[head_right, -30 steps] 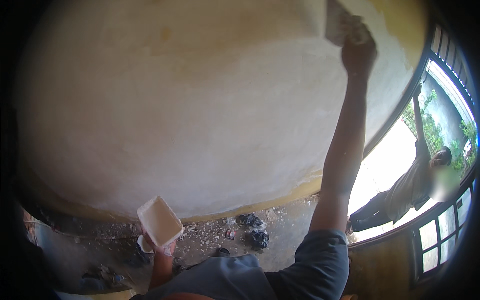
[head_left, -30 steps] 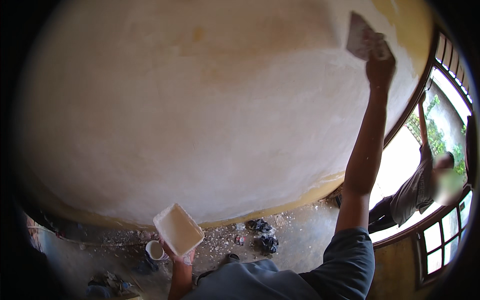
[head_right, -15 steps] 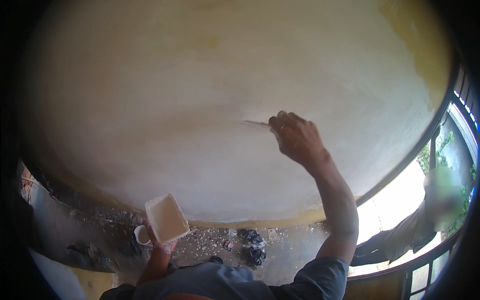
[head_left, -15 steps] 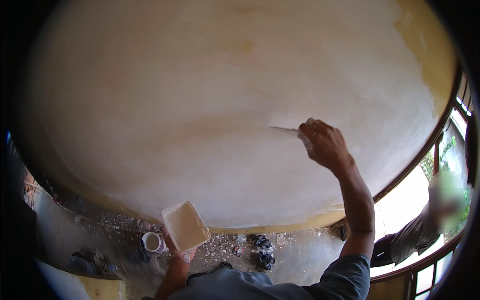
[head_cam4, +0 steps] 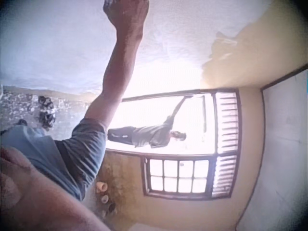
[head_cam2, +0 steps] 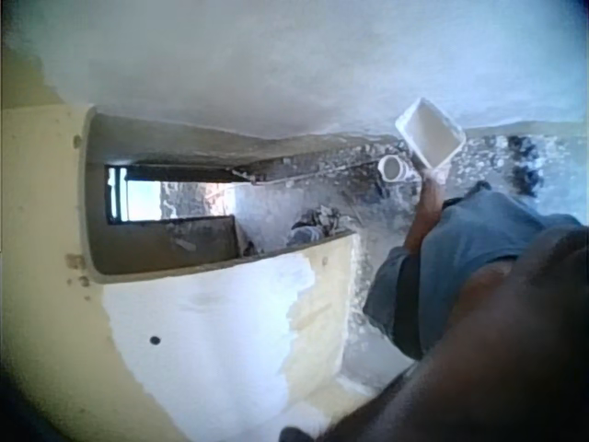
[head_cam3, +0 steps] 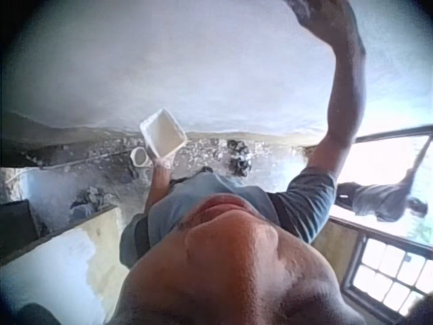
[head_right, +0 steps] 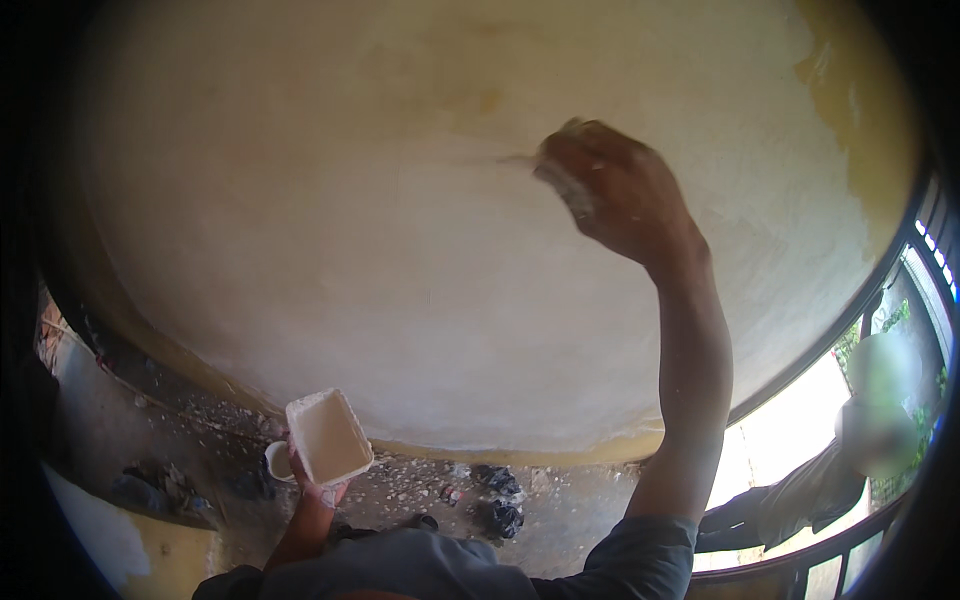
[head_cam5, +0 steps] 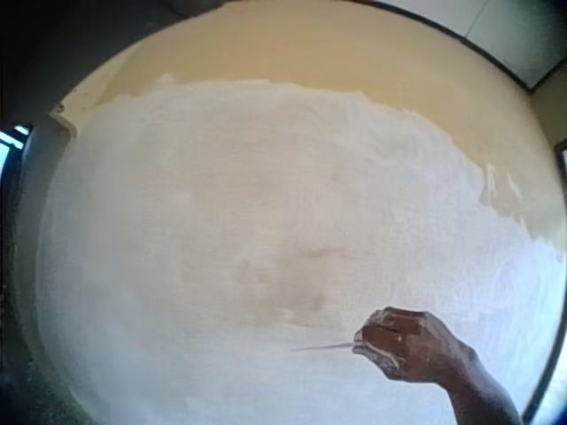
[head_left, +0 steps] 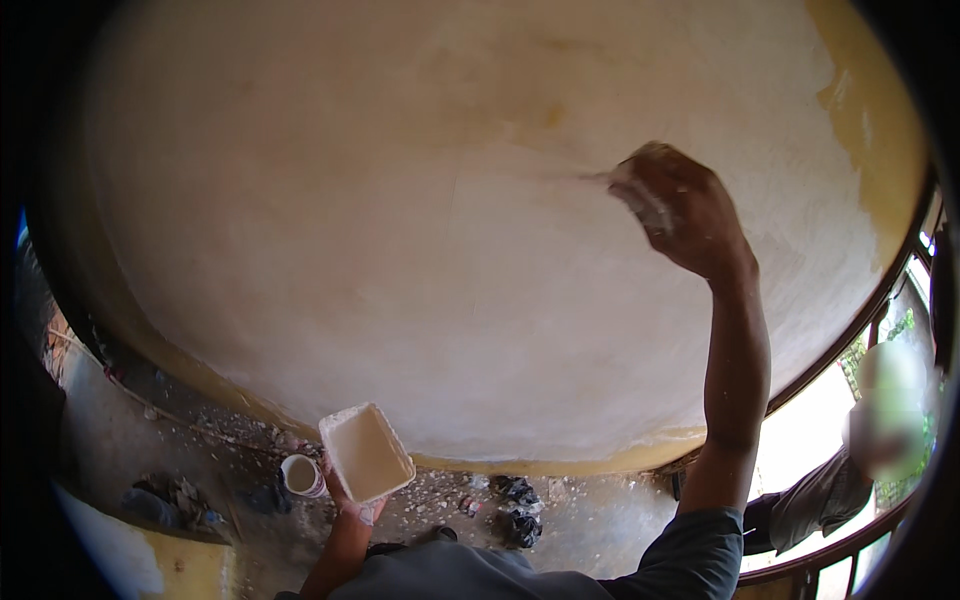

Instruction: The person applies a patching compound to a damaged wall using a small putty knife. They pick up the compound from a small plastic container and spread it over the wall surface with repeated smoothing motions.

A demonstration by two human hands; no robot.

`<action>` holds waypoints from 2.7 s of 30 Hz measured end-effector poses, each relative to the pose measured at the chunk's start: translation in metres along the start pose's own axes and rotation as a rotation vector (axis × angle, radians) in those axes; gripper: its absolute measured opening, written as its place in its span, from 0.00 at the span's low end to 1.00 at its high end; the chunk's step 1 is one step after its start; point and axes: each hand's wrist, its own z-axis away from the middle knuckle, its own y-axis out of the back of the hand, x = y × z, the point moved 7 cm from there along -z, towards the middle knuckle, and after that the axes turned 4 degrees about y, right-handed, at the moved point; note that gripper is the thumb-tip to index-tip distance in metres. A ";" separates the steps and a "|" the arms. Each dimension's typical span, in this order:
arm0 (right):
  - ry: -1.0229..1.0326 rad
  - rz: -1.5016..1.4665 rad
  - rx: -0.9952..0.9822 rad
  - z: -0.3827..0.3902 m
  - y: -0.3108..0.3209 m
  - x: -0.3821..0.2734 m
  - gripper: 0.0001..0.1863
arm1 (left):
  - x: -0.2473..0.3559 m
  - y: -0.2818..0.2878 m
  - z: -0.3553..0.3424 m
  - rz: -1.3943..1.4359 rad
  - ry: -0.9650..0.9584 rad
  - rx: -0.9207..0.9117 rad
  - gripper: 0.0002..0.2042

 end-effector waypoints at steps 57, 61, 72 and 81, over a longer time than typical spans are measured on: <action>-0.142 -0.853 0.116 -0.052 -0.205 -0.448 0.24 | 0.210 0.040 0.040 -0.025 0.153 0.111 0.22; -0.150 -0.730 0.123 -0.043 -0.197 -0.436 0.22 | 0.212 0.033 0.039 -0.169 0.076 0.188 0.21; -0.274 -0.606 0.215 -0.009 -0.167 -0.411 0.21 | 0.197 -0.006 0.034 -0.084 0.231 -0.013 0.29; -0.156 -0.219 0.237 0.016 -0.132 -0.419 0.18 | 0.202 -0.032 0.035 -0.113 0.143 -0.028 0.26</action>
